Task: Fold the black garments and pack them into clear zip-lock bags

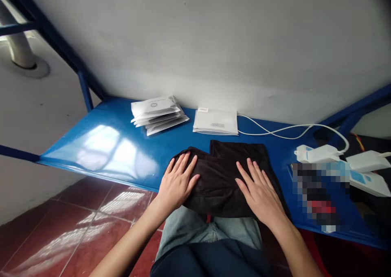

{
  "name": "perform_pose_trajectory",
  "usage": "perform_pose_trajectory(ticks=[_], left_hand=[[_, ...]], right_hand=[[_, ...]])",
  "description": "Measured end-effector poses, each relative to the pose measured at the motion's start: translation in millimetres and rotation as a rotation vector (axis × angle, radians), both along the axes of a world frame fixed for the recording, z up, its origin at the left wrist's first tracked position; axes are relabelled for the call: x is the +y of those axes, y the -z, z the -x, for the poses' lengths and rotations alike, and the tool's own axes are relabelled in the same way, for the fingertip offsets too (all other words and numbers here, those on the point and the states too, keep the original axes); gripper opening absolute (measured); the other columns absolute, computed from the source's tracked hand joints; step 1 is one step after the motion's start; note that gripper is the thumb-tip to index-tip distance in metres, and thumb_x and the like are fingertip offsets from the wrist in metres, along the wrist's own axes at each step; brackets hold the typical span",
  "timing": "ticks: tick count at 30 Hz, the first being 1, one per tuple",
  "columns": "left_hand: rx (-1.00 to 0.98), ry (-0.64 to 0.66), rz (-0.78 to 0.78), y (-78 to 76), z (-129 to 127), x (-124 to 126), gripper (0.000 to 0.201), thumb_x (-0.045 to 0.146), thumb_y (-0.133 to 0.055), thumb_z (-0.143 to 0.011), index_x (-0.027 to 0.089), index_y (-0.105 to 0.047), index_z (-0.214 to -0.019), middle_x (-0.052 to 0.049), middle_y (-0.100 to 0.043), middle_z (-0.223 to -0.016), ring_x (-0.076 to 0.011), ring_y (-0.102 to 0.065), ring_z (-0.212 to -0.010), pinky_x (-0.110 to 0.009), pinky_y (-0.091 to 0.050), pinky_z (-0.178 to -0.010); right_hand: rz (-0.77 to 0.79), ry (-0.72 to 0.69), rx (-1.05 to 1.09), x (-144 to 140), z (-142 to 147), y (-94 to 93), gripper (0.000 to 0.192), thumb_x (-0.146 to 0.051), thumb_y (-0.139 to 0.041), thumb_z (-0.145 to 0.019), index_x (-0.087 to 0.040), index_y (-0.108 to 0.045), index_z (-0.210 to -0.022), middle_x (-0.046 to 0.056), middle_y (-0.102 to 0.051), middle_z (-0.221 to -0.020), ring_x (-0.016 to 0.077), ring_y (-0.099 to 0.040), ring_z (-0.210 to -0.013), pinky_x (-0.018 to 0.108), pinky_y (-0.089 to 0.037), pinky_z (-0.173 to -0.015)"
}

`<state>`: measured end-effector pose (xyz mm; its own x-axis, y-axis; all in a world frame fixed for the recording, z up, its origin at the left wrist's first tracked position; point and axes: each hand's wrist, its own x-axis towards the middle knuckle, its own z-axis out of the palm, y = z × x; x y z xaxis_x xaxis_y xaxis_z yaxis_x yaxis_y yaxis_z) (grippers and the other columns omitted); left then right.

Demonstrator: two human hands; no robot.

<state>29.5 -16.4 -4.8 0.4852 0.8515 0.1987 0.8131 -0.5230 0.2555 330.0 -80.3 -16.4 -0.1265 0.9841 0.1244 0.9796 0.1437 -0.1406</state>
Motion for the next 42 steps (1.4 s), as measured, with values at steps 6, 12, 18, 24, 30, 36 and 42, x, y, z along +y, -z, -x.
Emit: perform_pose_trajectory(ticks=[6,12,18,24,30,36,42], left_hand=[[-0.227,-0.400,-0.121,-9.4,40,1,0.033,0.039,-0.046,-0.105,0.022,-0.061,-0.129,-0.015,-0.060,-0.121,-0.0302,-0.059,-0.113,-0.049,-0.051,-0.099],[-0.158,-0.403,0.086,-5.5,71,8,0.036,0.036,-0.037,-0.108,0.020,-0.064,-0.089,-0.008,-0.056,-0.092,-0.0251,-0.056,-0.087,-0.041,-0.050,-0.083],[-0.362,-0.292,0.165,-4.4,87,9,0.031,0.025,-0.036,-0.107,0.022,-0.067,-0.105,-0.007,-0.063,-0.099,-0.0233,-0.061,-0.096,-0.039,-0.050,-0.090],[-0.669,-0.297,0.069,-19.5,49,-6,0.039,0.020,-0.034,-0.108,0.024,-0.057,-0.138,-0.009,-0.066,-0.134,-0.0219,-0.062,-0.126,-0.040,-0.049,-0.108],[-0.345,0.106,0.100,-24.6,-24,-10,0.052,0.026,-0.037,-0.108,0.022,-0.034,-0.160,-0.012,-0.031,-0.169,-0.0265,-0.027,-0.157,-0.047,-0.037,-0.124],[-0.010,0.192,0.055,-16.5,-58,-6,0.058,0.033,-0.045,-0.106,0.024,-0.031,-0.162,-0.013,-0.022,-0.171,-0.0320,-0.021,-0.158,-0.058,-0.032,-0.124],[0.072,0.175,0.063,-12.3,-72,-11,0.057,0.031,-0.044,-0.105,0.026,-0.034,-0.161,-0.007,-0.018,-0.172,-0.0322,-0.019,-0.159,-0.062,-0.027,-0.125]], right_hand=[[-0.099,-0.055,0.081,18,47,-31.1,0.062,-0.035,-0.040,-0.108,-0.029,-0.020,-0.166,0.013,-0.023,-0.171,0.0377,-0.022,-0.156,0.069,-0.032,-0.120],[0.021,-0.357,0.264,48,183,-39.2,0.083,-0.050,-0.053,-0.101,-0.014,-0.017,-0.166,0.015,-0.023,-0.170,0.0331,-0.023,-0.157,0.058,-0.032,-0.124],[0.087,-0.251,0.360,51,210,-20.0,0.051,-0.032,-0.044,-0.105,-0.021,-0.048,-0.155,0.011,-0.039,-0.164,0.0301,-0.032,-0.155,0.058,-0.026,-0.126],[-0.077,-0.089,1.051,44,194,-38.9,0.039,-0.030,-0.038,-0.108,-0.025,-0.060,-0.139,0.008,-0.066,-0.142,0.0239,-0.059,-0.136,0.047,-0.043,-0.118],[-0.357,0.273,1.244,6,126,-19.1,0.027,-0.030,-0.051,-0.102,-0.023,-0.056,-0.127,0.013,-0.062,-0.142,0.0265,-0.055,-0.139,0.047,-0.048,-0.113],[-0.361,0.173,0.735,-19,80,-8.2,0.043,-0.012,-0.042,-0.099,-0.023,-0.060,-0.136,0.011,-0.049,-0.159,0.0256,-0.049,-0.145,0.046,-0.048,-0.114],[-0.124,0.096,0.186,-16,74,-24.4,0.057,-0.004,-0.039,-0.095,-0.024,-0.061,-0.144,0.006,-0.053,-0.156,0.0364,-0.031,-0.154,0.077,-0.016,-0.121]])
